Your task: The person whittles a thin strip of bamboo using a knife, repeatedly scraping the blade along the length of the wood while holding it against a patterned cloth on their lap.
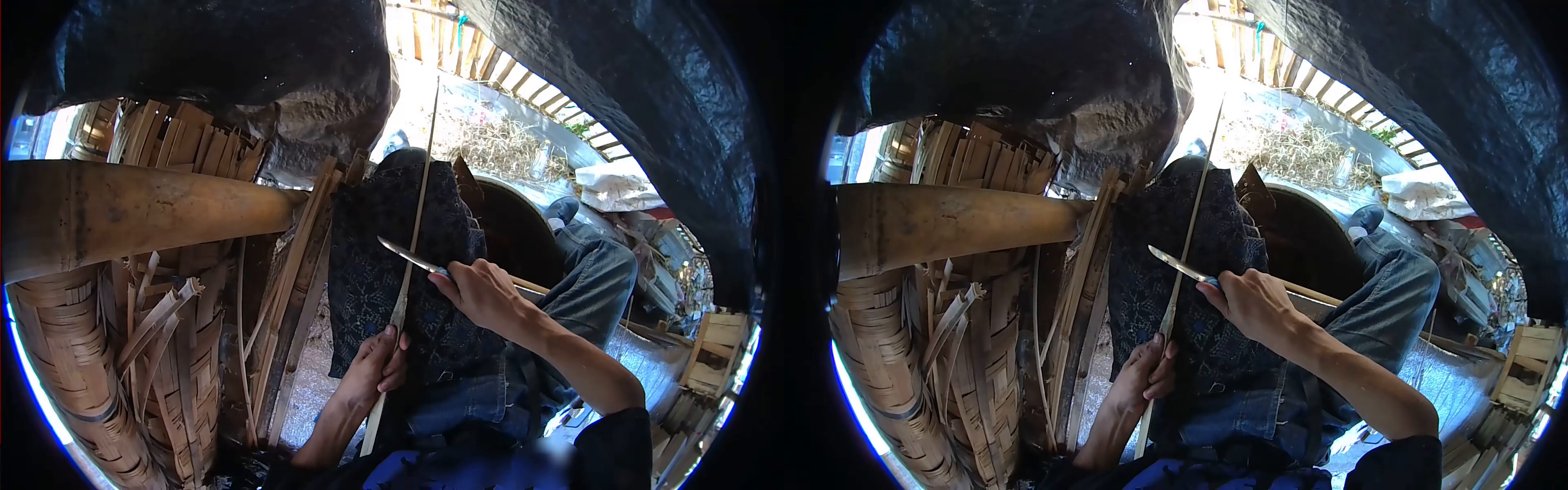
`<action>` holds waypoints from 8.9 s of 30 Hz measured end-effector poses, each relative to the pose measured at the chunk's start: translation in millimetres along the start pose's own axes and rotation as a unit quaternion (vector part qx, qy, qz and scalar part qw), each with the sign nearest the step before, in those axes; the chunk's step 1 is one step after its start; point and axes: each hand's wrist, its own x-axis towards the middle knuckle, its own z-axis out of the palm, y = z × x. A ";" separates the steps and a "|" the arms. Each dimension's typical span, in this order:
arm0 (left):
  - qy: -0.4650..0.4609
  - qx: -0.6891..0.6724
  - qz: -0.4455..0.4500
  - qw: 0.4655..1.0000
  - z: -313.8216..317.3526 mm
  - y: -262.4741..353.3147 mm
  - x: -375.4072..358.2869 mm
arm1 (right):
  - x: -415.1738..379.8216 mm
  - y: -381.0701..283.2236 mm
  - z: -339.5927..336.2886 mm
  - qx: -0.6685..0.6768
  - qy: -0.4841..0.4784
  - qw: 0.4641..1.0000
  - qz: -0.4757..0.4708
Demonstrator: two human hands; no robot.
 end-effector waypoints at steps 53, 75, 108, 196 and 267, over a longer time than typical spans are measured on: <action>0.091 -0.347 -0.174 0.917 -33.8 -46.4 -107.1 | 73.8 53.3 -17.3 -0.005 -0.063 0.998 -0.008; 0.067 -0.283 -0.234 0.928 -38.7 -38.1 -124.8 | 122.6 109.9 -10.0 0.040 -0.022 0.998 -0.052; 0.022 -0.220 -0.222 0.950 -36.6 -26.7 -124.5 | 204.4 180.3 0.1 -0.070 0.033 0.991 0.113; 0.034 0.160 0.029 0.986 38.9 4.0 20.1 | -43.2 45.2 -24.8 0.183 0.229 0.948 -0.122; 0.106 0.258 0.077 0.957 32.8 -6.6 19.0 | -1.4 26.9 -15.5 -0.048 0.040 0.997 -0.037</action>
